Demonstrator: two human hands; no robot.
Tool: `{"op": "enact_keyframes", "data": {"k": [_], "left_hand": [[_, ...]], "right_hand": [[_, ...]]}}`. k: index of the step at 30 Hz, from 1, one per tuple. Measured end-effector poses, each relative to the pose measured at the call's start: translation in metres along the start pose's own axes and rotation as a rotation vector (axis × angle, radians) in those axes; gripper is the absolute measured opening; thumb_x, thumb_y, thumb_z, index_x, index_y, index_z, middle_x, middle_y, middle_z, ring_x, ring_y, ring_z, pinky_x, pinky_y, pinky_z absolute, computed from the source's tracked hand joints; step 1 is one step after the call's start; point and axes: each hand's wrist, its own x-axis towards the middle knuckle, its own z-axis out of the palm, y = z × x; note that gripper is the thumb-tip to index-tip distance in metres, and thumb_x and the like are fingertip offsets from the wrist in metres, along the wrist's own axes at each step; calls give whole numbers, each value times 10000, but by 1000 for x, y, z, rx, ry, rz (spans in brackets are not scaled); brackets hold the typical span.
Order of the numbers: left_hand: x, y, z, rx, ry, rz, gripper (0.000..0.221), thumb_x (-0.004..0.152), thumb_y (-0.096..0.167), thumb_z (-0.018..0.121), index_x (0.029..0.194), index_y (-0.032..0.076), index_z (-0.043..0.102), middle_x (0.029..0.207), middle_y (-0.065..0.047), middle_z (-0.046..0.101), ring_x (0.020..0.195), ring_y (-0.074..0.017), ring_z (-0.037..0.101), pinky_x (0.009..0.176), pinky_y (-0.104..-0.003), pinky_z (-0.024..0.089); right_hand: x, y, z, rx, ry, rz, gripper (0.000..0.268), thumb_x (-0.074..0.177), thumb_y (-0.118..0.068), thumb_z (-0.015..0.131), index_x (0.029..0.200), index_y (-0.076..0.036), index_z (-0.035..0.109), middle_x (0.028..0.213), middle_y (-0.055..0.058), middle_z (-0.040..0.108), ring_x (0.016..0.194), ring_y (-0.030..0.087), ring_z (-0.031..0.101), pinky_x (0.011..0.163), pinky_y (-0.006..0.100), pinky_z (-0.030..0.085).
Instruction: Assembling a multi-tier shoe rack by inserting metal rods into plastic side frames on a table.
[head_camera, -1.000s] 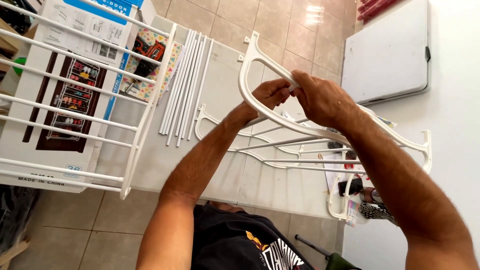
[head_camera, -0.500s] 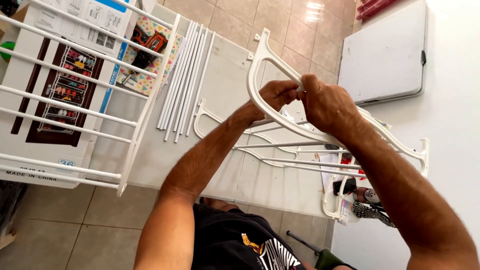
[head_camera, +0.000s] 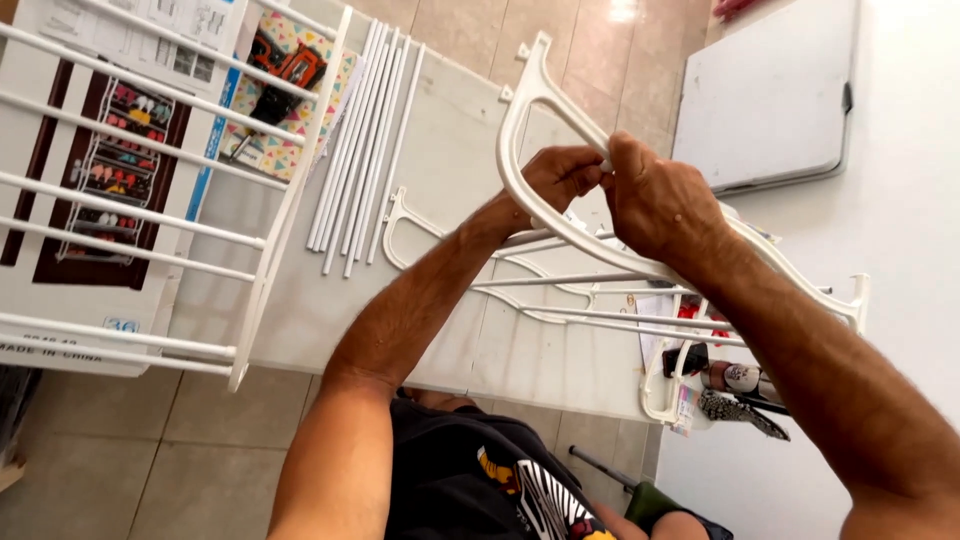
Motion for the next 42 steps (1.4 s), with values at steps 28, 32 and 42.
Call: {"op": "enact_keyframes", "data": {"k": [28, 32, 42], "left_hand": [[-102, 72, 16, 294, 259, 213, 207, 1069, 220, 566, 1158, 92, 701, 792, -46, 586, 707, -181, 591, 682, -357, 527], [-103, 70, 18, 299, 253, 206, 200, 1068, 201, 564, 1159, 92, 705, 781, -43, 586, 688, -163, 575, 652, -340, 518], [-99, 77, 21, 294, 284, 192, 179, 1054, 189, 575, 1124, 90, 707, 784, -49, 616, 717, -171, 620, 659, -324, 538]], "right_hand": [[-38, -51, -6, 386, 373, -424, 420, 968, -157, 685, 1382, -113, 627, 1009, 138, 700, 725, 399, 710, 588, 511, 579], [-42, -52, -5, 423, 381, -408, 379, 951, -106, 705, 1326, -69, 664, 953, 172, 713, 729, 418, 725, 583, 508, 588], [-44, -57, -7, 366, 421, -414, 287, 965, -132, 748, 1233, -55, 676, 897, 177, 699, 671, 414, 714, 567, 519, 582]]}}
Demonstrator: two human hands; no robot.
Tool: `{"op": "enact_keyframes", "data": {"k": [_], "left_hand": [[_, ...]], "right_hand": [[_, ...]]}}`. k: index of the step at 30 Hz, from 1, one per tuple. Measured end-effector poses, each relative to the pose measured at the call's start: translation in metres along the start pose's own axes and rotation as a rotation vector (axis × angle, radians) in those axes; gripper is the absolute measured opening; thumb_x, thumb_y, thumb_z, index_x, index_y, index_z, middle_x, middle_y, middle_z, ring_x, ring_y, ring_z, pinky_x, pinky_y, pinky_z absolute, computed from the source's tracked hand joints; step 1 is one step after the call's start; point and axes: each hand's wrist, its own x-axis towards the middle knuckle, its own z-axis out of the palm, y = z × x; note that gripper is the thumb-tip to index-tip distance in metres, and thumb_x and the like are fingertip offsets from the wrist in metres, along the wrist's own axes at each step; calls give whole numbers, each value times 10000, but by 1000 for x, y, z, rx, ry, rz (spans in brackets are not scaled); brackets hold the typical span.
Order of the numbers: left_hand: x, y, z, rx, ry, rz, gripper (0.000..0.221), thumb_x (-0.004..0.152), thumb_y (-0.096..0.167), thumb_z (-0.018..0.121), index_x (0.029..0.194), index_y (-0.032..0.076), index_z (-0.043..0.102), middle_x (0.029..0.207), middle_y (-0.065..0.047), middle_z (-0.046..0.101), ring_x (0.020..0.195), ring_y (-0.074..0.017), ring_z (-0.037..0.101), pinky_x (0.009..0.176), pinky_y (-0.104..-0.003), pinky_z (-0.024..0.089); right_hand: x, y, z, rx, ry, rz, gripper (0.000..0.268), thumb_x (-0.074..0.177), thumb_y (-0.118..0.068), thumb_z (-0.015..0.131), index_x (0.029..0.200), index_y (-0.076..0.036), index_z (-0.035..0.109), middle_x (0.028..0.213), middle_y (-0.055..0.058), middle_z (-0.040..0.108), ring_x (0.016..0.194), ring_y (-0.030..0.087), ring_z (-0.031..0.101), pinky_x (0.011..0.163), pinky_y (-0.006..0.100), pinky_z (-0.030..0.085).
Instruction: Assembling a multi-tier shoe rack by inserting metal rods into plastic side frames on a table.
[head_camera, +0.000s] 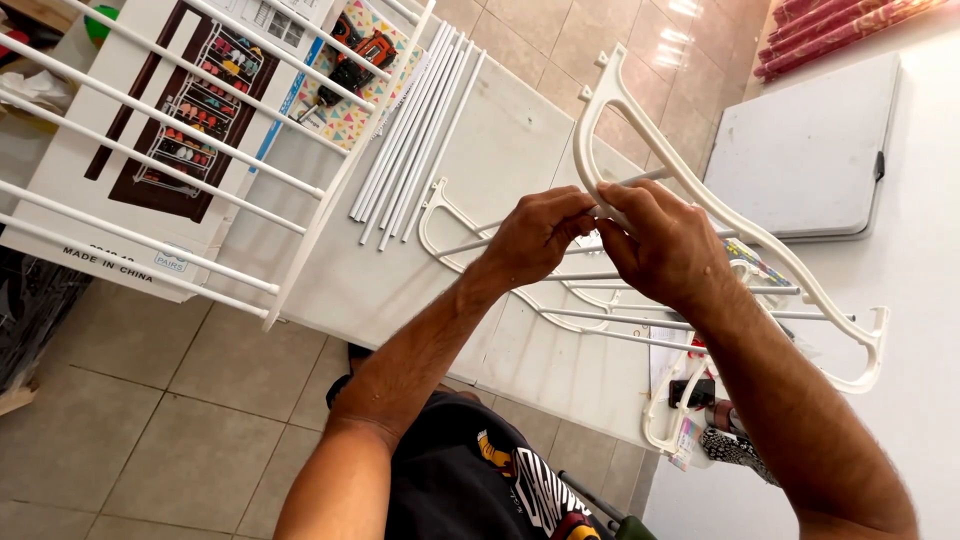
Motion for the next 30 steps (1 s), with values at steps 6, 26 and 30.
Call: {"op": "enact_keyframes", "data": {"k": [6, 26, 30], "left_hand": [[0, 2, -2, -12, -16, 9, 169, 1065, 168, 551, 1061, 86, 699, 777, -46, 606, 709, -172, 606, 641, -326, 527], [3, 8, -2, -6, 41, -11, 204, 1065, 215, 563, 996, 83, 702, 750, -56, 633, 676, -172, 616, 626, -315, 534], [5, 0, 3, -33, 87, 18, 192, 1050, 197, 592, 963, 79, 717, 734, -52, 663, 662, -175, 651, 618, -304, 553]], "right_hand": [[-2, -3, 1, -118, -17, -59, 254, 992, -135, 699, 1235, -65, 677, 886, 166, 683, 656, 420, 708, 557, 528, 584], [-5, -5, 2, -94, 64, -103, 327, 943, -40, 688, 1267, -61, 723, 976, 139, 731, 675, 332, 718, 546, 439, 584], [-6, -9, 1, -138, 74, -131, 402, 941, -11, 640, 1331, -55, 722, 1030, 163, 740, 776, 377, 737, 594, 450, 586]]}}
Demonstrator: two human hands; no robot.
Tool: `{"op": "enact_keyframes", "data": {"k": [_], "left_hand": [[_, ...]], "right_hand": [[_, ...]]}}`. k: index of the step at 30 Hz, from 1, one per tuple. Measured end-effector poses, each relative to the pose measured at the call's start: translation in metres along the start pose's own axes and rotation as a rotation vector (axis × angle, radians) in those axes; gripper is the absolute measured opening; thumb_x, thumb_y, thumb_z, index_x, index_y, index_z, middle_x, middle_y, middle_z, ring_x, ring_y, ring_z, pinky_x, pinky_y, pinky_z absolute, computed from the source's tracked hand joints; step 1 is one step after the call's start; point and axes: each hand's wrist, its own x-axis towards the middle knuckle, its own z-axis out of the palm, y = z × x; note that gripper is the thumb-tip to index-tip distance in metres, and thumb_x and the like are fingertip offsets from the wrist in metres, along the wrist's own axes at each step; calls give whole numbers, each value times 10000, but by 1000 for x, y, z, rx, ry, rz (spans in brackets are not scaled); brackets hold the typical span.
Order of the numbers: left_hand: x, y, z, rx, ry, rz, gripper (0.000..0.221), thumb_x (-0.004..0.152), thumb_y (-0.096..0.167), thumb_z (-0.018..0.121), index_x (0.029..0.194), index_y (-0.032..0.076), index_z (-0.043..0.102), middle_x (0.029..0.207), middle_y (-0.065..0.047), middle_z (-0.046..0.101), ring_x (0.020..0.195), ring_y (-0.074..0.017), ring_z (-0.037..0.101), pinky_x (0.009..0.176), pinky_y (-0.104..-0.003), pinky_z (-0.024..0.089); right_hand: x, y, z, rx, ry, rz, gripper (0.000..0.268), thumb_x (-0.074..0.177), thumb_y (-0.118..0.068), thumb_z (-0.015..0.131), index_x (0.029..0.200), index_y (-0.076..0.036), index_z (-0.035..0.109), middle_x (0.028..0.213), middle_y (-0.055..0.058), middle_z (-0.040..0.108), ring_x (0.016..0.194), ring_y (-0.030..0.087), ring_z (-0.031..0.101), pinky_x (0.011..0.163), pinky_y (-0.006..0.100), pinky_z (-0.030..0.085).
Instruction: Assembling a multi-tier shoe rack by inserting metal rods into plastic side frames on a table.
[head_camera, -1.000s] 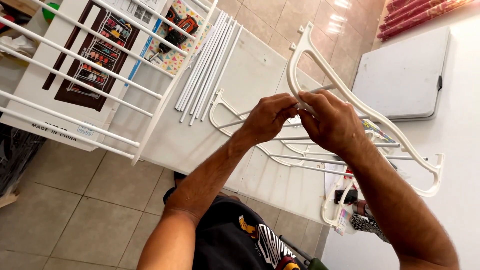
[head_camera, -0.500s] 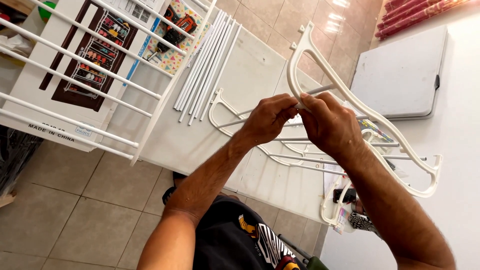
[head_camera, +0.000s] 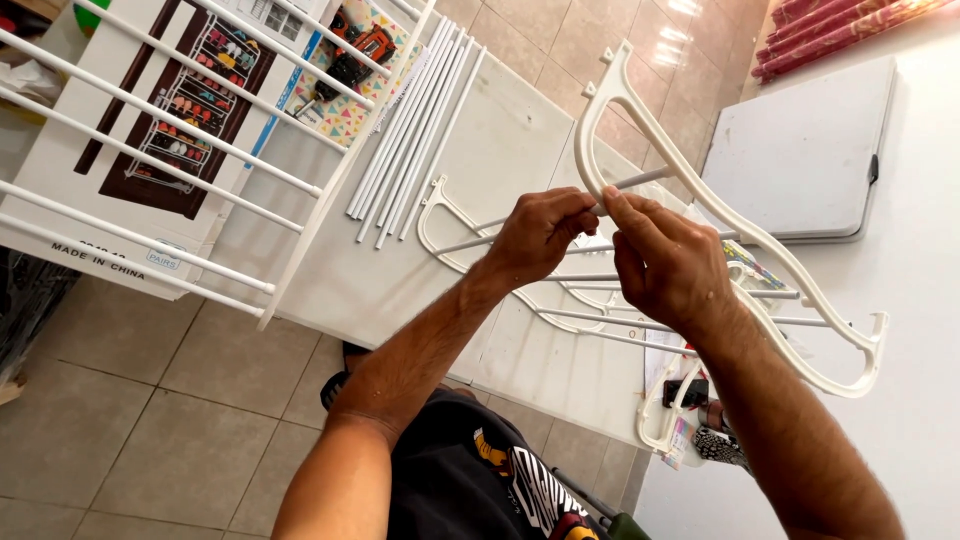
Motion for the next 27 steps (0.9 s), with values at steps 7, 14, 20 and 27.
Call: {"op": "enact_keyframes", "data": {"k": [7, 14, 20, 27], "left_hand": [[5, 1, -5, -15, -10, 8, 186, 1020, 223, 640, 903, 106, 725, 690, -32, 669, 632, -155, 649, 598, -291, 558], [7, -2, -10, 127, -54, 101, 230, 1018, 278, 658, 894, 97, 726, 689, -57, 711, 649, -227, 731, 613, -339, 593], [13, 40, -29, 327, -184, 70, 211, 1037, 230, 671, 906, 69, 709, 740, -97, 723, 684, -303, 736, 625, -374, 592], [-56, 29, 8, 437, -80, 261, 203, 1061, 49, 502, 1089, 3, 698, 1031, -165, 734, 936, -325, 729, 839, -405, 618]], "right_hand": [[1, -1, 0, -7, 2, 37, 361, 957, -19, 608, 1290, -64, 741, 1058, 135, 756, 812, 348, 739, 620, 434, 576], [-3, -7, 0, -18, 32, 78, 340, 954, -32, 587, 1248, -86, 749, 1030, 117, 758, 805, 344, 742, 636, 439, 584], [-17, 10, -40, 375, -23, 255, 642, 844, 3, 759, 1449, 10, 545, 1230, 313, 682, 1138, 519, 644, 929, 609, 531], [-96, 114, -80, 54, -85, 683, 354, 1008, -27, 672, 1355, 33, 639, 1309, 260, 670, 1148, 393, 639, 945, 501, 543]]}}
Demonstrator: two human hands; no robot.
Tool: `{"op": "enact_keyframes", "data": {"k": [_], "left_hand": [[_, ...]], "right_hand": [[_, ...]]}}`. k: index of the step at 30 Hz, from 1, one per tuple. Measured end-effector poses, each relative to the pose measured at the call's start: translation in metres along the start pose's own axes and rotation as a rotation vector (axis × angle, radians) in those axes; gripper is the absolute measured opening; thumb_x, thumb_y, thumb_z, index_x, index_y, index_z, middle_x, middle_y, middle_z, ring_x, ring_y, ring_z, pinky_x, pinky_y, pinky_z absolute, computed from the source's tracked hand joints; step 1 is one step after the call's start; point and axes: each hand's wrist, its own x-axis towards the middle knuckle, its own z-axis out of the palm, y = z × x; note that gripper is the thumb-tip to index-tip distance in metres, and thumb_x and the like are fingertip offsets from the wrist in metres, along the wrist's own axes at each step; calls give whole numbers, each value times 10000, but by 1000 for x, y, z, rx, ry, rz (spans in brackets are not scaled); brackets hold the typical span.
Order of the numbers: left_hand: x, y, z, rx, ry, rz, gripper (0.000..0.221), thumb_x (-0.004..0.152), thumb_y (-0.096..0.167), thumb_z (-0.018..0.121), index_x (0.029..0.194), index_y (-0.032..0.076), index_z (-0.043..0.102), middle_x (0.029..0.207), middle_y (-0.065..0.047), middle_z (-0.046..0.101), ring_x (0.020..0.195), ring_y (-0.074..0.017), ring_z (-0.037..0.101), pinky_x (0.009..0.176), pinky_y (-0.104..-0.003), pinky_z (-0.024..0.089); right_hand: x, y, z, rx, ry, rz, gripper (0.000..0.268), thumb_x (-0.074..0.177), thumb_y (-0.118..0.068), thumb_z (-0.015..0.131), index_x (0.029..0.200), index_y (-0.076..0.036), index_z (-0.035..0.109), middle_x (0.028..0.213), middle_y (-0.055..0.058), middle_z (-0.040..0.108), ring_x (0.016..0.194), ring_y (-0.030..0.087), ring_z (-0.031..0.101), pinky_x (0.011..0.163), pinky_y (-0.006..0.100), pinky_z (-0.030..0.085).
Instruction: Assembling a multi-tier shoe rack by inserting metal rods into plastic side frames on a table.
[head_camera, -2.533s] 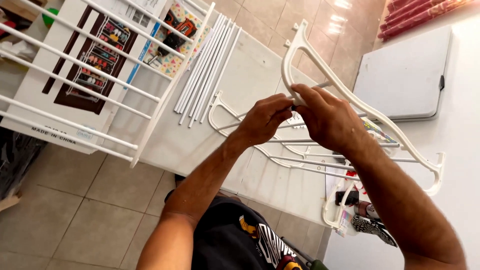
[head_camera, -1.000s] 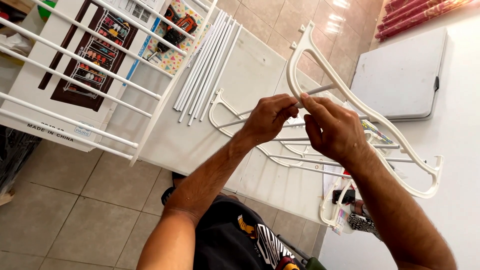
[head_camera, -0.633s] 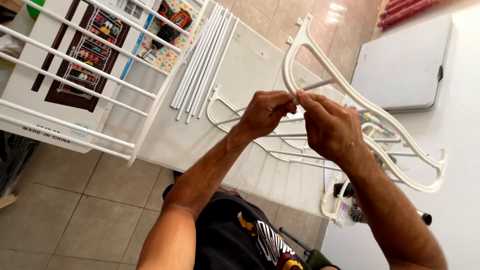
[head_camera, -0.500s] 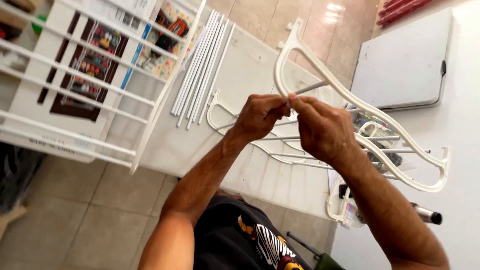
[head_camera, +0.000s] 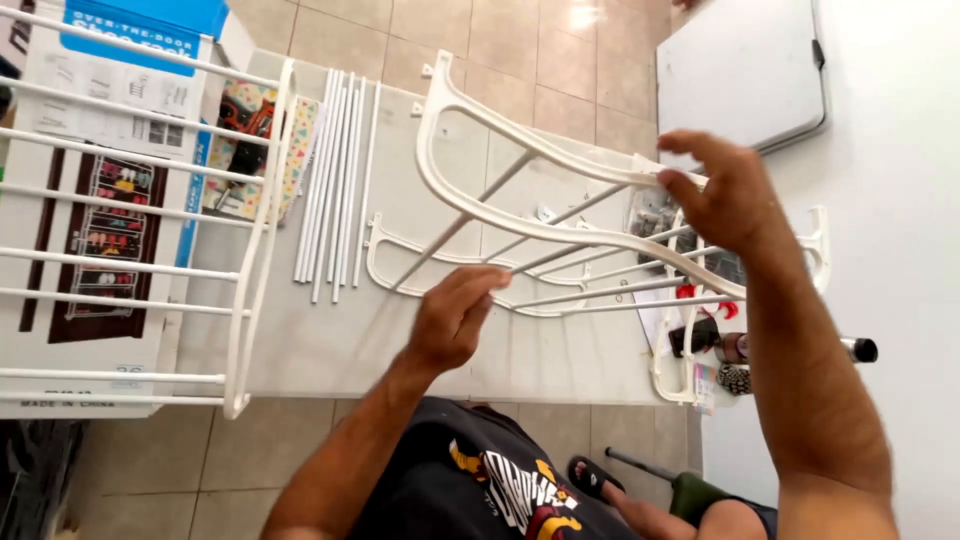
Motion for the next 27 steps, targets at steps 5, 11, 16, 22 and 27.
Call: {"op": "enact_keyframes", "data": {"k": [5, 11, 16, 22, 27], "left_hand": [[5, -74, 86, -760, -446, -549, 578, 1113, 371, 412, 1589, 46, 381, 1616, -208, 415, 1519, -362, 319, 1263, -524, 205], [75, -103, 193, -1015, -484, -408, 491, 1038, 82, 700, 1502, 80, 538, 1411, -132, 621, 1316, -205, 573, 1151, -429, 464], [84, -89, 183, -625, -531, -257, 213, 998, 153, 681, 1176, 42, 717, 990, -167, 742, 1003, -306, 718, 956, -468, 536], [80, -98, 189, -606, -456, -236, 129, 994, 168, 685, 1018, 71, 769, 807, -93, 753, 797, -195, 756, 798, -363, 602], [79, -102, 196, -557, -475, -244, 169, 1009, 207, 653, 955, 84, 756, 784, -86, 751, 765, -198, 765, 758, -357, 611]], "right_hand": [[-16, 43, 42, 78, -17, -144, 326, 978, -142, 735, 1296, -69, 724, 1106, 194, 750, 1049, 429, 691, 908, 544, 539], [-17, 60, 53, 78, 70, -155, 205, 1035, -225, 734, 1236, -205, 767, 1017, 32, 754, 922, 301, 732, 851, 432, 576], [-19, 48, 45, 123, 81, -178, 178, 1035, -133, 705, 1204, -102, 754, 1002, 151, 740, 901, 411, 715, 818, 516, 569], [-14, 46, 49, 145, 96, -192, 162, 1017, -115, 743, 1173, -77, 768, 1063, 130, 736, 940, 372, 722, 836, 478, 571], [-11, 43, 45, 140, 66, -212, 154, 1011, -85, 733, 1160, -64, 766, 1055, 147, 738, 949, 408, 714, 825, 501, 561]]}}
